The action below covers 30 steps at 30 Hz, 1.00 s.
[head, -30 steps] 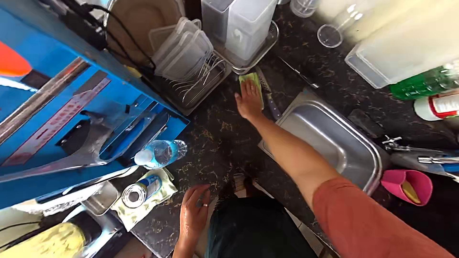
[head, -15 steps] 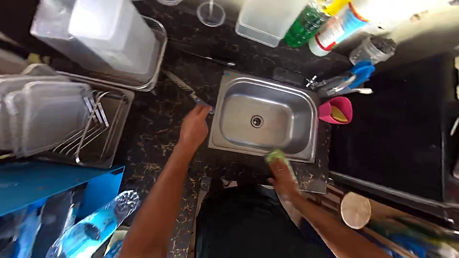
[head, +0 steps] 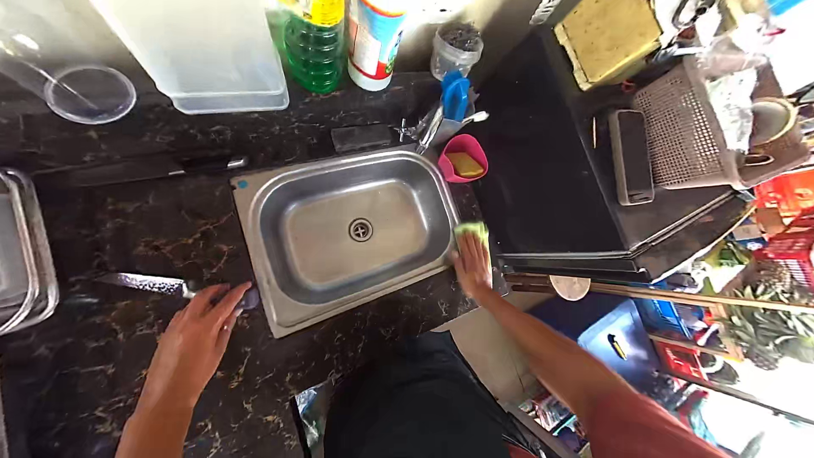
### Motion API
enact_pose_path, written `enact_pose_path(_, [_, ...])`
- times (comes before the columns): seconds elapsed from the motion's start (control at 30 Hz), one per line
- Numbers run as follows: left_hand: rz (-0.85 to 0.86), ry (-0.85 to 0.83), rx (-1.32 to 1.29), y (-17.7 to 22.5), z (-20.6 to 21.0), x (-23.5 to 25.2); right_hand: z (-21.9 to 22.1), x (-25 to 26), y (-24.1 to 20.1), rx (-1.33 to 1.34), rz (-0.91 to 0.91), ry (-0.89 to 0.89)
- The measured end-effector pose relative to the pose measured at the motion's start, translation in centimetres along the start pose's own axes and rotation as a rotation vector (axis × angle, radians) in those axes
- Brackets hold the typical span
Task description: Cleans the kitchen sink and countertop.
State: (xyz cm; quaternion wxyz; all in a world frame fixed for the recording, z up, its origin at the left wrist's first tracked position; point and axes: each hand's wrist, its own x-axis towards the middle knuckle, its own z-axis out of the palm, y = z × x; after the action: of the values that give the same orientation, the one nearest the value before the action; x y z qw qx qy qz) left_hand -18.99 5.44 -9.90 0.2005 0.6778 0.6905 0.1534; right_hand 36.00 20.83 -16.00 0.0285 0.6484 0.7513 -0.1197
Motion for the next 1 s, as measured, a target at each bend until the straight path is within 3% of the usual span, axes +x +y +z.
enact_pose_path(0.1, [-0.052,0.027,-0.05,3.8,-0.9,-3.1,-0.9,9.0,1.8,0.054,-0.022,0.035])
enact_pose_path(0.17, [-0.11,0.041,-0.102,6.5,-1.3,-5.0,-0.8,11.3,3.3,0.125,-0.047,0.127])
enact_pose_path(0.23, [-0.185,0.053,-0.146,8.0,-1.4,-7.3,-0.5,9.4,2.5,0.152,-0.023,0.136])
enact_pose_path(0.33, [-0.229,0.103,-0.169,8.5,-0.9,-10.3,0.3,-0.7,-2.4,0.099,-0.124,0.042])
enact_pose_path(0.4, [-0.208,0.149,-0.155,8.3,-0.6,-11.7,1.8,-7.5,-6.8,0.139,-0.36,0.002])
enact_pose_path(0.47, [-0.195,0.181,-0.135,8.5,-0.8,-12.9,3.7,-10.7,-12.3,0.181,-0.668,-0.107])
enact_pose_path(0.63, [-0.226,0.264,-0.101,9.6,-1.8,-15.5,6.5,-7.5,-32.0,0.295,-1.585,-0.501])
enact_pose_path(0.7, [-0.237,0.293,-0.087,10.3,-2.0,-16.0,6.2,-3.2,-39.7,0.279,-1.739,-0.573])
enact_pose_path(0.77, [-0.238,0.298,-0.083,11.1,-2.2,-16.6,5.9,3.4,-46.0,0.202,-1.602,-0.44])
enact_pose_path(0.87, [-0.227,0.297,-0.071,12.2,-2.3,-17.7,6.8,14.6,-52.4,0.124,-1.139,-0.159])
enact_pose_path(0.93, [-0.214,0.296,-0.057,12.9,-2.7,-18.7,7.5,14.7,-54.9,0.109,-0.922,-0.056])
enact_pose_path(1.0, [-0.212,0.305,-0.048,13.5,-3.2,-19.4,8.0,7.8,-55.4,0.152,-0.937,-0.06])
